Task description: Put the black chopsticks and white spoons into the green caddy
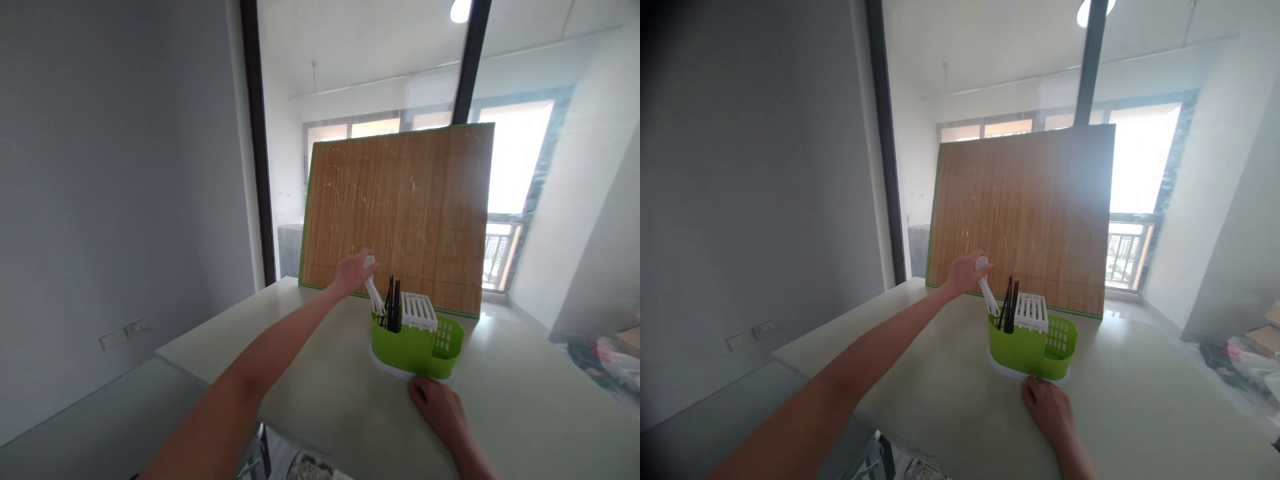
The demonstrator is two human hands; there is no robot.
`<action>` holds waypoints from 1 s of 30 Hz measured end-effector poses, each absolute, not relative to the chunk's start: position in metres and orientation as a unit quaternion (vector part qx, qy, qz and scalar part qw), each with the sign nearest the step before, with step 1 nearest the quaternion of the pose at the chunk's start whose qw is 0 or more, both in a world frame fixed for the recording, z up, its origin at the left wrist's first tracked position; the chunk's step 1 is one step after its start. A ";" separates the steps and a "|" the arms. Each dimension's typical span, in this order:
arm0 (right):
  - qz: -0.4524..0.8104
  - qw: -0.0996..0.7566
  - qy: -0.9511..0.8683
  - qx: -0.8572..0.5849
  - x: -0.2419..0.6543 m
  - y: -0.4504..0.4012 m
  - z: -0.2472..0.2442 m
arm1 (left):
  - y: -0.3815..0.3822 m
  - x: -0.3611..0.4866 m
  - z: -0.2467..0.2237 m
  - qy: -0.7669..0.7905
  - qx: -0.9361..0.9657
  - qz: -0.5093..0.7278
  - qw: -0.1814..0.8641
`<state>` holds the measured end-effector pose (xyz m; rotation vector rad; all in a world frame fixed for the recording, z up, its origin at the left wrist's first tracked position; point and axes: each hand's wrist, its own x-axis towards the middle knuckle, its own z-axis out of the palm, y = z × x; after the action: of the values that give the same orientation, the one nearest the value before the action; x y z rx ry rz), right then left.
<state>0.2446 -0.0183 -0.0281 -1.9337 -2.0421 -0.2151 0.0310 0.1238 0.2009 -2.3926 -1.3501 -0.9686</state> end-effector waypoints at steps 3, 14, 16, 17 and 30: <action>-0.065 0.156 -0.717 -0.676 0.246 -0.019 -0.028 | 0.135 -0.006 0.213 -0.474 -0.849 -0.205 0.113; 0.007 0.144 -0.716 -0.683 0.253 -0.013 -0.036 | 0.141 -0.129 0.088 -0.566 -0.819 0.094 0.022; 0.009 0.142 -0.717 -0.683 0.253 -0.014 -0.037 | 0.146 -0.139 0.078 -0.576 -0.811 0.104 0.014; 0.010 0.139 -0.716 -0.684 0.253 -0.014 -0.037 | 0.148 -0.143 0.075 -0.580 -0.808 0.103 0.013; 0.036 0.134 -0.709 -0.692 0.255 -0.015 -0.035 | 0.141 -0.195 0.051 -0.674 -0.737 0.047 -0.011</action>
<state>0.2550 -0.0151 -0.0347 -2.0049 -2.0546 0.1057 -0.1953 0.1406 0.0509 -2.3314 -2.1342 0.1480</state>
